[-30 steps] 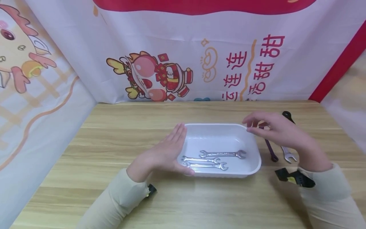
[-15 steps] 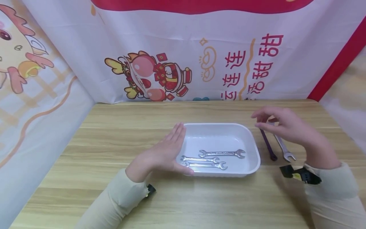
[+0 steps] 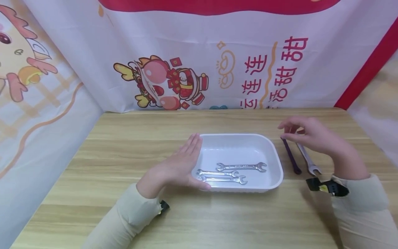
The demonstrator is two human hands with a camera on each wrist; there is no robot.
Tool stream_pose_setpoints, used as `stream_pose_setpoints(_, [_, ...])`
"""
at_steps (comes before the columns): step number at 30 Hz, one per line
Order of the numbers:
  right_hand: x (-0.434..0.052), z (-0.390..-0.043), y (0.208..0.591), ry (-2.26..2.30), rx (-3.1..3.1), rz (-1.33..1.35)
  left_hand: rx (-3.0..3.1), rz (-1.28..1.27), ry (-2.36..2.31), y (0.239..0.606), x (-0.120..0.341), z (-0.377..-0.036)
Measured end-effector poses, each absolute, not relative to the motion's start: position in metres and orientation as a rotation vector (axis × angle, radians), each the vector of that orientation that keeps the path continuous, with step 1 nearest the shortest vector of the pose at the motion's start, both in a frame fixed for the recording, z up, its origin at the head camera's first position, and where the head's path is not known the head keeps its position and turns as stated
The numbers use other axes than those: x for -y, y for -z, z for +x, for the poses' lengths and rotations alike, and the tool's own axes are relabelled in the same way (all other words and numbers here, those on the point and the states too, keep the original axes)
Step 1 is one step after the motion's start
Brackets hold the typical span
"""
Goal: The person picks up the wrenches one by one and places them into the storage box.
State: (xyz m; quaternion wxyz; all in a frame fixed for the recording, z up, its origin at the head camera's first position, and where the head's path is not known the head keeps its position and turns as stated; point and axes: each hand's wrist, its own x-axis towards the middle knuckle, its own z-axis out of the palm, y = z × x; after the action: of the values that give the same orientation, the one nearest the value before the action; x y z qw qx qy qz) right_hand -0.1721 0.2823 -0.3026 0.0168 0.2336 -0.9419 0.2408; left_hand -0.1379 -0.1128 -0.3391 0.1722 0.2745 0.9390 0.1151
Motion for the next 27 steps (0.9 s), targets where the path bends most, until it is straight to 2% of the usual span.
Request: stream_pose_setpoints(27, [-0.301,-0.190,0.326,-0.755,3.288,0.483,-2.661,0.777,-0.307,0.340,0.112,-0.139])
